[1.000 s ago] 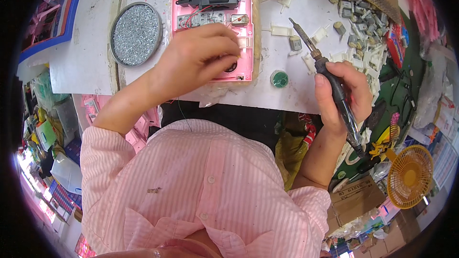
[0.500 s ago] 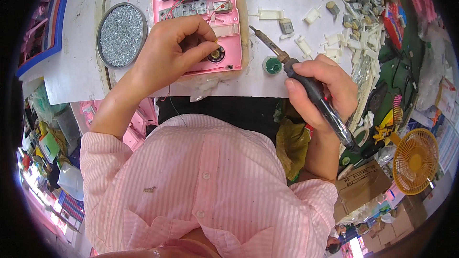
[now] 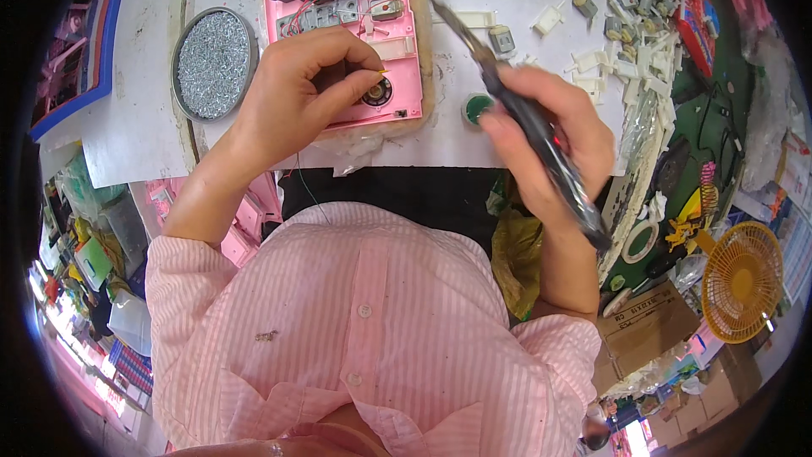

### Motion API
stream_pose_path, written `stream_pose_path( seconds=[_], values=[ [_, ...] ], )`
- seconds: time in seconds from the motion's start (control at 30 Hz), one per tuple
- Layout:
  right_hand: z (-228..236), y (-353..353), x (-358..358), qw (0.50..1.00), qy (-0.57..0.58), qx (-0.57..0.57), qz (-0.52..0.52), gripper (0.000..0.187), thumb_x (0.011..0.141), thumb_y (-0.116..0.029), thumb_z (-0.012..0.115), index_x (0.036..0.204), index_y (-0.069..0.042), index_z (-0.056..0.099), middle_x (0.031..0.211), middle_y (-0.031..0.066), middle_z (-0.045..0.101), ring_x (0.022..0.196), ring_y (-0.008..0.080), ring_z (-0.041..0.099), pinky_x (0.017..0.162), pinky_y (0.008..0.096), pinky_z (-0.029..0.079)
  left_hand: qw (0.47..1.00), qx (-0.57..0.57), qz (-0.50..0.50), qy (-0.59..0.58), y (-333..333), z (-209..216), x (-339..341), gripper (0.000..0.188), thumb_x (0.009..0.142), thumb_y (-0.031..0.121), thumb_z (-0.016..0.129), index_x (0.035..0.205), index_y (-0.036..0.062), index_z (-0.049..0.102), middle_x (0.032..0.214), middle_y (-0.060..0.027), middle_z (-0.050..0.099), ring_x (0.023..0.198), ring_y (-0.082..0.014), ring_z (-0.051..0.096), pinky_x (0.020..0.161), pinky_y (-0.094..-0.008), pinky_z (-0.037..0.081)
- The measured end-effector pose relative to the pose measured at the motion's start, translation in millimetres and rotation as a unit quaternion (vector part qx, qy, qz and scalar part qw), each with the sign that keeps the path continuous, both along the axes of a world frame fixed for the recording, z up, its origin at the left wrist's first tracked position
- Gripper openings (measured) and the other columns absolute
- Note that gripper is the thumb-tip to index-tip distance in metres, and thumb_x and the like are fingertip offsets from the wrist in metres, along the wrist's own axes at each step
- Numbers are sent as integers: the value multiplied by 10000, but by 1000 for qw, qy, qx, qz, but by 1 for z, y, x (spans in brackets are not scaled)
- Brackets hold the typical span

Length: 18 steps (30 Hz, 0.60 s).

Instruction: Assembling internal components and soldering wires inside a pink toy electronic device at a factory workbench.

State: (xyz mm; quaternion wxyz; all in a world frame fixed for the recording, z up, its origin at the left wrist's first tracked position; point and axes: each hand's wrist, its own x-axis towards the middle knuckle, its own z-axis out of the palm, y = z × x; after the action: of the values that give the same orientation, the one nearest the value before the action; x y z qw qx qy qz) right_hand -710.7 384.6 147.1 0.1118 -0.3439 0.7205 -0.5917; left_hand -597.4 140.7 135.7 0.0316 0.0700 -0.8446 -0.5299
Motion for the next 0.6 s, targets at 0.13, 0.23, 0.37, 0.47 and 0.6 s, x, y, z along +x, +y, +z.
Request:
stream_pose_path(
  seconds=[0.13,0.23,0.37,0.47,0.6],
  values=[
    [-13,-51,14,998,57,5,15,543,778,49,773,1293,-42,628,1064,137,705,902,195,708,840,287,545,996,53,29,-71,-1,6,-1,87,906,28,711,966,-30,689,810,-23,674,709,-51,595,626,-222,490],
    [-26,-74,19,996,85,-24,16,595,749,98,739,1311,-58,619,1032,126,677,881,199,707,779,294,553,993,65,37,-92,-2,9,0,94,910,41,719,968,-30,696,803,-10,689,714,-38,601,640,-213,498],
    [-35,-82,20,998,45,-46,3,621,737,124,724,1321,-54,610,988,111,641,828,192,684,739,294,554,992,80,42,-93,-2,6,1,95,913,49,723,962,-29,698,795,-6,690,711,-33,601,641,-211,500],
    [-35,-81,20,998,61,-28,-8,627,730,131,726,1319,-50,611,977,109,632,813,194,677,727,288,553,992,82,43,-86,-4,4,2,89,915,48,722,960,-25,698,797,-5,690,710,-33,602,641,-209,500],
    [-32,-79,25,996,81,-18,-18,632,716,141,734,1306,-54,622,995,121,633,816,204,672,719,294,553,990,103,44,-86,-4,3,2,89,923,48,711,971,-25,693,803,-1,686,702,-34,589,633,-219,494]
  ],
)
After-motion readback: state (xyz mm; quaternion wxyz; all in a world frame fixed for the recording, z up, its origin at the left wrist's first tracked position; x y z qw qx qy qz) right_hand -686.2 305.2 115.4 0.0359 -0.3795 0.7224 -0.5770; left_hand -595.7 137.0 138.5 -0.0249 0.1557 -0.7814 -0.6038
